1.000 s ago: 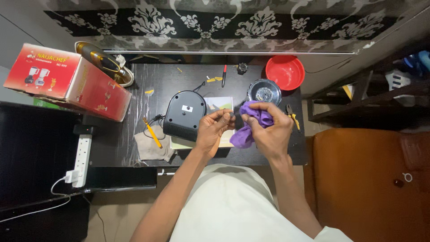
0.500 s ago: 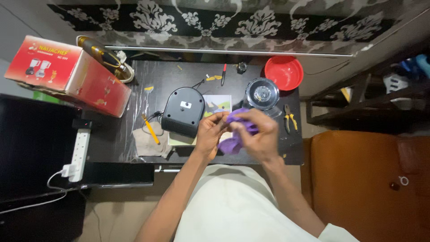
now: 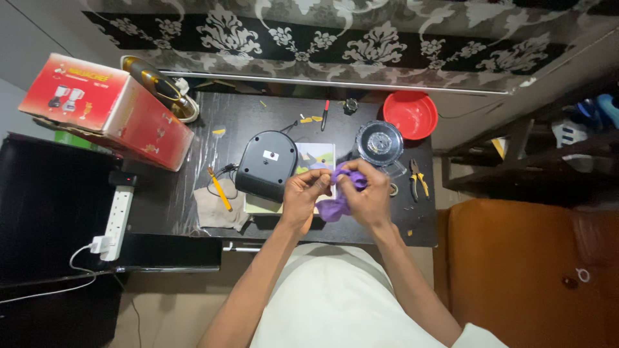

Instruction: The person works on the motor base of a blender at a desk, turning the base over and manipulating its underside, then wipes the base and surrounding parts with a purple cloth and repositions the unit on the work surface.

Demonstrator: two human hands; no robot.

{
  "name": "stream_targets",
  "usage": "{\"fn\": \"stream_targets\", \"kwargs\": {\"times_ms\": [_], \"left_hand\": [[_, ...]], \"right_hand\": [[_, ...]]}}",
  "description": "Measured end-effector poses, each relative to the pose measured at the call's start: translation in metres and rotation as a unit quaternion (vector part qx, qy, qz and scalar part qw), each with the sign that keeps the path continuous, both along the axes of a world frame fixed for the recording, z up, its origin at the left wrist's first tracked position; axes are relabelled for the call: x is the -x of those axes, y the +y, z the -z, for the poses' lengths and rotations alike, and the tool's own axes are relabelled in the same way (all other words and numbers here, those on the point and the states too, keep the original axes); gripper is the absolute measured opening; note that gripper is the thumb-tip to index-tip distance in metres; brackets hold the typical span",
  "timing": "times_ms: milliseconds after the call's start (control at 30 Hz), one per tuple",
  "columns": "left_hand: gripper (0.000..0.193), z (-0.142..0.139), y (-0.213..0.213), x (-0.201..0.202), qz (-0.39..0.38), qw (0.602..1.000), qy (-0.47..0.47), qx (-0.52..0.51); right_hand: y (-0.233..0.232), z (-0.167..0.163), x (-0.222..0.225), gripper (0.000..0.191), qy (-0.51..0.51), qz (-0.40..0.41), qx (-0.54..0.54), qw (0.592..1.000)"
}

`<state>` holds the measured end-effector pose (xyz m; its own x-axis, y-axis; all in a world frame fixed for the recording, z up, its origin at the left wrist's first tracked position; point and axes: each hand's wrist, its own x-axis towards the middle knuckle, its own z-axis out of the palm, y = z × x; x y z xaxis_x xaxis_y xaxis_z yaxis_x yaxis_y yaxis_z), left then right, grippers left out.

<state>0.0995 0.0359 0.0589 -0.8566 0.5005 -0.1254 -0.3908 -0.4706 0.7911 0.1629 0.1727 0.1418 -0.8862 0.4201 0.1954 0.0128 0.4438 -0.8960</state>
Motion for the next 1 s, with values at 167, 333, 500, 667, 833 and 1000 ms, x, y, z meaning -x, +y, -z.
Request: {"fn": "stream_targets", "kwargs": {"times_ms": [167, 333, 500, 667, 833, 1000], "left_hand": [[0.019, -0.002, -0.001, 0.0, 0.018, 1.0, 0.023, 0.004], [0.02, -0.01, -0.002, -0.003, 0.022, 0.999, 0.037, 0.005], [0.021, -0.019, -0.004, 0.0, 0.046, 0.998, 0.031, 0.002], [0.021, -0.013, -0.008, 0.009, 0.047, 0.997, -0.041, -0.044], [0.025, 0.002, -0.009, 0.011, 0.022, 0.996, -0.051, -0.063], [0.023, 0.004, -0.007, 0.01, 0.048, 0.998, -0.013, -0.043]], "right_hand": [[0.001, 0.003, -0.005, 0.013, -0.019, 0.029, 0.031, 0.999], [0.001, 0.005, -0.001, 0.013, -0.008, 0.041, -0.057, 0.998], [0.019, 0.008, 0.005, 0.014, -0.029, 0.074, 0.005, 0.997], [0.017, 0.009, -0.005, 0.011, -0.015, 0.056, 0.071, 0.996], [0.014, -0.003, -0.007, 0.01, 0.021, 0.013, 0.159, 0.987], [0.005, -0.008, -0.005, 0.012, 0.028, -0.043, 0.143, 0.988]]}}
